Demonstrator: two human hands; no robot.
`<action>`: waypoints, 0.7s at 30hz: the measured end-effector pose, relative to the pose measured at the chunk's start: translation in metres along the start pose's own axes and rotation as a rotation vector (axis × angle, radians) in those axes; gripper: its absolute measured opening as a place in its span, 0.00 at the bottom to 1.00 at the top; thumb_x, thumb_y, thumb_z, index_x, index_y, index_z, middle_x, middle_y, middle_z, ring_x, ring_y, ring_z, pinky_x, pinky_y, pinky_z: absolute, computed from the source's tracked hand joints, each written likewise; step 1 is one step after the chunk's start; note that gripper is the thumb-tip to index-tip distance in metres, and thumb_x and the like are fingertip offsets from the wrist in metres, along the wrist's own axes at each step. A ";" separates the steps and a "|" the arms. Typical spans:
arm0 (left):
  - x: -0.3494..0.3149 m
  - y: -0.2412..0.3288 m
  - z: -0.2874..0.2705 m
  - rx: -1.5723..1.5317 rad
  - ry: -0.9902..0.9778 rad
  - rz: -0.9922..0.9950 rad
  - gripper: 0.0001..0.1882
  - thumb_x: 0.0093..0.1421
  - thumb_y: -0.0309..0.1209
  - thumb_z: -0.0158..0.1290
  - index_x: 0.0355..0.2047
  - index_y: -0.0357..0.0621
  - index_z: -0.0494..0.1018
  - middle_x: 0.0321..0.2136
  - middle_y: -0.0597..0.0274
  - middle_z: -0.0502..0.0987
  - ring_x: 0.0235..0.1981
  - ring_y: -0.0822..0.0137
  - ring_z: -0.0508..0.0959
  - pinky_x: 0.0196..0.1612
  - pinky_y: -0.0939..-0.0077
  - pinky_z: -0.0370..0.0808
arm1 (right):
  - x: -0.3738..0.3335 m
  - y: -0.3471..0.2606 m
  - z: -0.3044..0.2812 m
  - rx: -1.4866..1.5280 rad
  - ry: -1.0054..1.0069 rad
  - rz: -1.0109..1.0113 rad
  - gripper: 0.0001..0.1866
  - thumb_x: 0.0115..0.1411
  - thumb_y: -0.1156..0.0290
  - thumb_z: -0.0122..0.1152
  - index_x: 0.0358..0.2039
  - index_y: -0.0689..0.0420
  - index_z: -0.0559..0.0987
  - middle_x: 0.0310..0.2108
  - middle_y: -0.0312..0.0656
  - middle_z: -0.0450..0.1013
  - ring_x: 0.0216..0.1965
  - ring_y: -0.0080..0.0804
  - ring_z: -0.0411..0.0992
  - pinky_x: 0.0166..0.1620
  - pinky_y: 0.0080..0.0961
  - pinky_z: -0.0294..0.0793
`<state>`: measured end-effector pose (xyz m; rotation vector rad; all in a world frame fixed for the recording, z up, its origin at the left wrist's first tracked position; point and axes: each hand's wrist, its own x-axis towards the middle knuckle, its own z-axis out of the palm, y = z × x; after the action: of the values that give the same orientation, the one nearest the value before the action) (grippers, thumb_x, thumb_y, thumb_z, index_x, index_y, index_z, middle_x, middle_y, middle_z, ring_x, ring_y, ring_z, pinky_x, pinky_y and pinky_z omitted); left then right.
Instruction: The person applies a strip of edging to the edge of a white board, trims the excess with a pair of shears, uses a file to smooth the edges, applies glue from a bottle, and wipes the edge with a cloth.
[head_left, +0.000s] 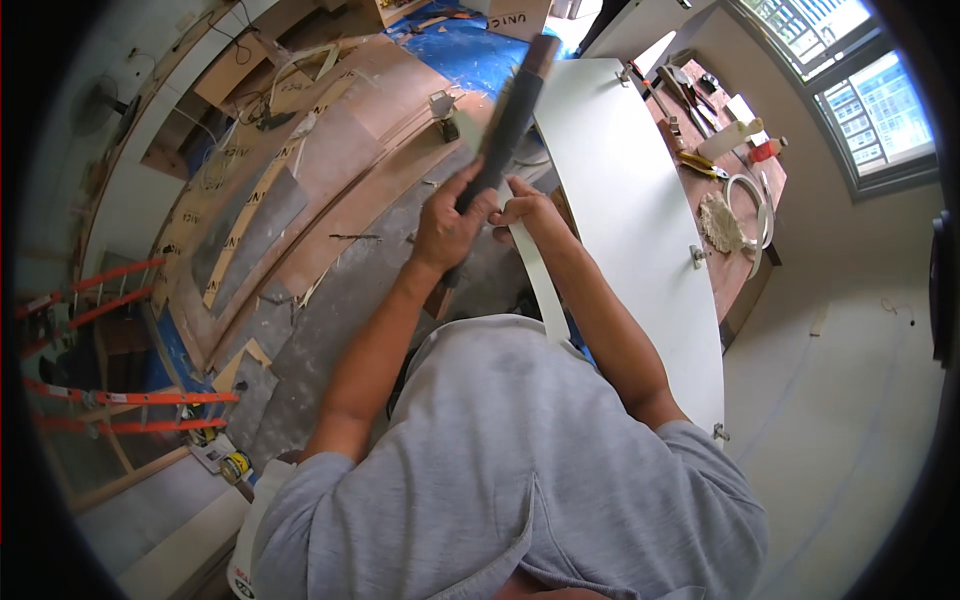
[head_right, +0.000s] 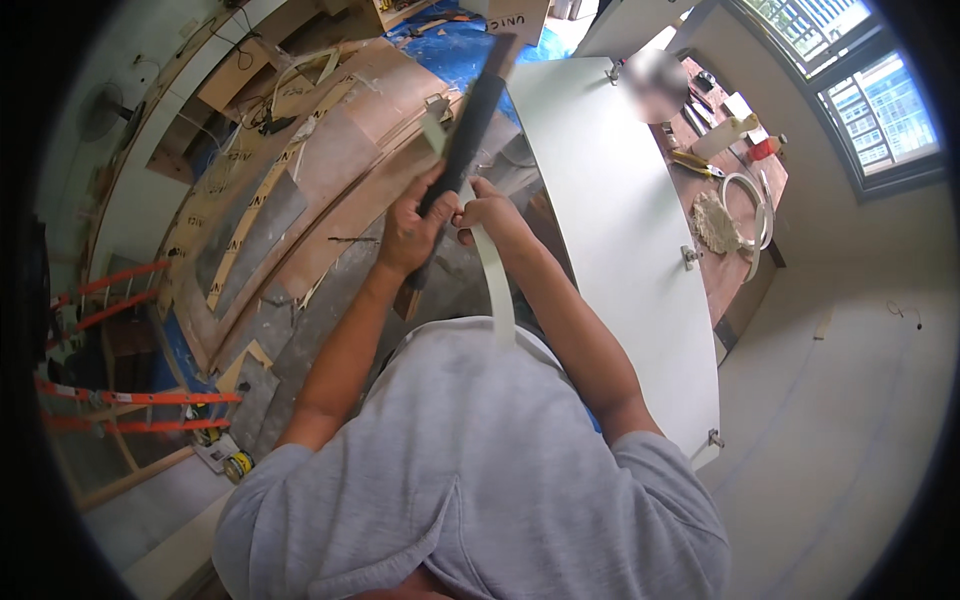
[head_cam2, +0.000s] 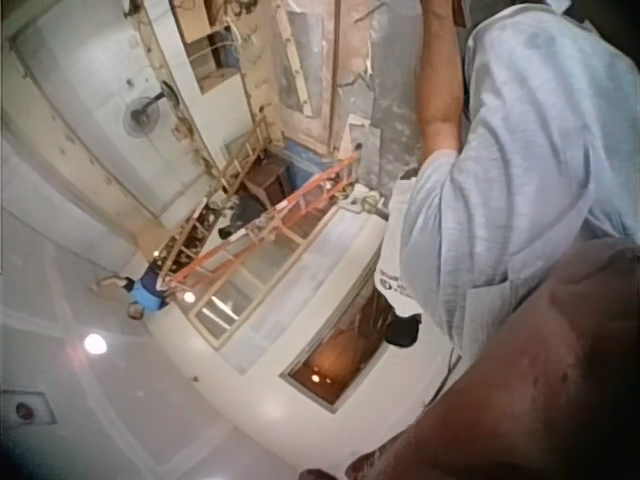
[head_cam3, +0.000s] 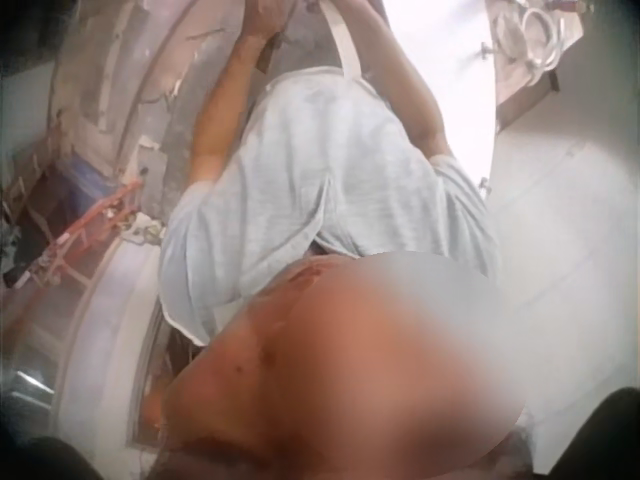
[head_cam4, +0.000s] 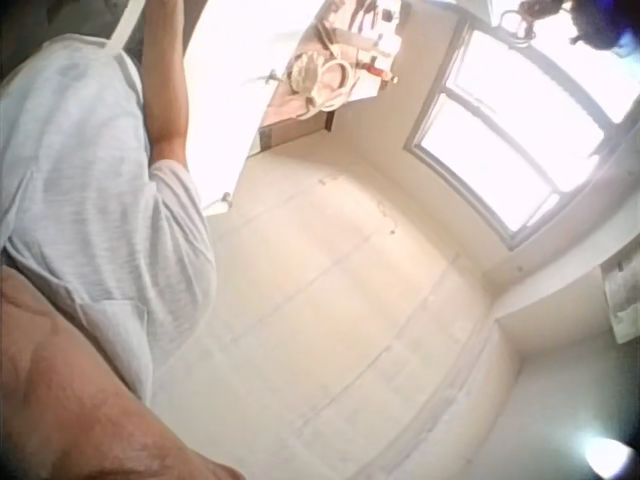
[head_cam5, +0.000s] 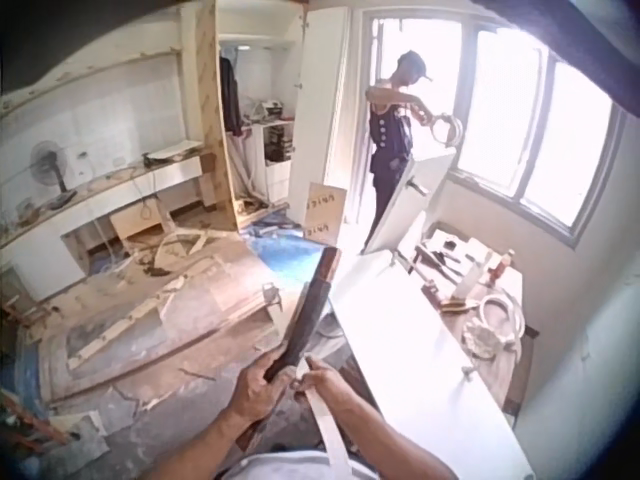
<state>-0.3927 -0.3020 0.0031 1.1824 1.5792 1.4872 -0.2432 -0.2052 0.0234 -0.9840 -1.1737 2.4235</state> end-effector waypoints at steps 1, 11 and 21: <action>-0.007 0.000 0.006 0.118 0.028 0.119 0.27 0.64 0.35 0.62 0.61 0.36 0.72 0.48 0.43 0.80 0.48 0.57 0.82 0.52 0.65 0.77 | -0.008 -0.003 0.002 -0.020 0.009 -0.034 0.37 0.49 0.83 0.55 0.64 0.56 0.68 0.34 0.40 0.72 0.31 0.27 0.73 0.28 0.26 0.71; 0.003 0.011 -0.006 0.410 -0.012 0.209 0.26 0.66 0.35 0.59 0.59 0.33 0.73 0.53 0.40 0.79 0.53 0.53 0.81 0.57 0.66 0.76 | -0.026 -0.002 0.007 -0.004 0.022 0.069 0.52 0.48 0.84 0.53 0.75 0.40 0.56 0.32 0.32 0.66 0.32 0.22 0.67 0.28 0.21 0.68; -0.014 0.026 -0.010 0.370 -0.169 0.221 0.25 0.65 0.36 0.60 0.58 0.33 0.74 0.52 0.39 0.79 0.55 0.52 0.80 0.58 0.64 0.75 | -0.034 0.008 -0.023 0.201 -0.253 0.084 0.59 0.43 0.88 0.50 0.77 0.37 0.50 0.31 0.32 0.63 0.33 0.23 0.66 0.24 0.20 0.62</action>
<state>-0.3926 -0.3200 0.0282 1.6923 1.6944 1.2148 -0.2026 -0.2134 0.0227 -0.6966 -0.9528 2.7314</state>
